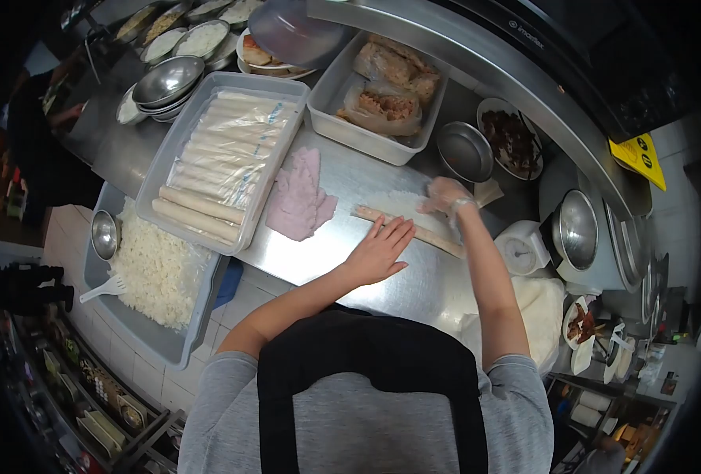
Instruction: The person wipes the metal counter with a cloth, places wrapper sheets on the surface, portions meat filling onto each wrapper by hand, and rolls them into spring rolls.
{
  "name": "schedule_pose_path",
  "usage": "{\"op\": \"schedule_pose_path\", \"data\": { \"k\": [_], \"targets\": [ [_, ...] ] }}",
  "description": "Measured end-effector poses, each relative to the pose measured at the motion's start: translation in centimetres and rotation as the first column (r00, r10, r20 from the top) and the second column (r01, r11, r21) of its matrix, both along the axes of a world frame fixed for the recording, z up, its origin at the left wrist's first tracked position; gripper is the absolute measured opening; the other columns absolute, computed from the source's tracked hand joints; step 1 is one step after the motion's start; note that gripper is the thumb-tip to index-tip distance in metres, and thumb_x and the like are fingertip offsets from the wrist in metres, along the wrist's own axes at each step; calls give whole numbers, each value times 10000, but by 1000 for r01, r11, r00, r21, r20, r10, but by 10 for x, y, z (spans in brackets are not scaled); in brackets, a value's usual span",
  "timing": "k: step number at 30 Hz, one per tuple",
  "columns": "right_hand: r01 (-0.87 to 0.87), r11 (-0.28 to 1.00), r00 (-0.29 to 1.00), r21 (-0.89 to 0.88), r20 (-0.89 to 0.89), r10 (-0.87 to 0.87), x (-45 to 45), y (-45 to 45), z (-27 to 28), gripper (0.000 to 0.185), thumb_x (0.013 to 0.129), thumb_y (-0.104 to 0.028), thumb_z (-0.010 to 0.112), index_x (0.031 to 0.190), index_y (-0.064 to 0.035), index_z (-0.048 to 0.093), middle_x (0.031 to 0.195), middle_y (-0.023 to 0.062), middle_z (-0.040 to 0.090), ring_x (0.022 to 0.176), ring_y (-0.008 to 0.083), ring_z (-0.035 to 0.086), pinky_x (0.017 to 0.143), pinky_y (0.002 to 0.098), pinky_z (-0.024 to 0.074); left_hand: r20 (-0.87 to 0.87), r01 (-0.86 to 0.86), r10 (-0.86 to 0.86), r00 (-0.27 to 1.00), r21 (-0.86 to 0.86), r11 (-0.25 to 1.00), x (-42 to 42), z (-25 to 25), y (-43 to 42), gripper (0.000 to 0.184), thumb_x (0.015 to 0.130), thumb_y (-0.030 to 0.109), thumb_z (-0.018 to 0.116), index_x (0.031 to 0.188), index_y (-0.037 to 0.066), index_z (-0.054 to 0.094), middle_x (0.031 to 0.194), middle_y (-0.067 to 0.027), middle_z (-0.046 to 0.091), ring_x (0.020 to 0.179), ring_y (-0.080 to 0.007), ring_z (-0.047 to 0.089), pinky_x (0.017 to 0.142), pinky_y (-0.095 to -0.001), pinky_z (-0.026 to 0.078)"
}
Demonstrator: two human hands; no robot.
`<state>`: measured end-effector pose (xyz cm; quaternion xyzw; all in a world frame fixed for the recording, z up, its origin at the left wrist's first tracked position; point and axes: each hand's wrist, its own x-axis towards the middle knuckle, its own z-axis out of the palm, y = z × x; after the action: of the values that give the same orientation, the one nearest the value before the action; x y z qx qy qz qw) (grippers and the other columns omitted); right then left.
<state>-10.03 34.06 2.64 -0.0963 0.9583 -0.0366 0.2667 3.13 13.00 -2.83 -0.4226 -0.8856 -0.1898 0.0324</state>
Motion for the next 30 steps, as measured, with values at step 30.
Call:
{"op": "schedule_pose_path", "data": {
  "k": [30],
  "targets": [
    [209,959,888,190,-447,-105,-67,83,0,490,739,-446,651,1016,-44,696,1059,208,660,1018,362,635,870,437,517,6,-3,3,1000,15,1000,-1,3,-1,746,885,409,566,1446,1,290,1501,-151,294,1400,-305,251,1139,-524,178]
  ]
}}
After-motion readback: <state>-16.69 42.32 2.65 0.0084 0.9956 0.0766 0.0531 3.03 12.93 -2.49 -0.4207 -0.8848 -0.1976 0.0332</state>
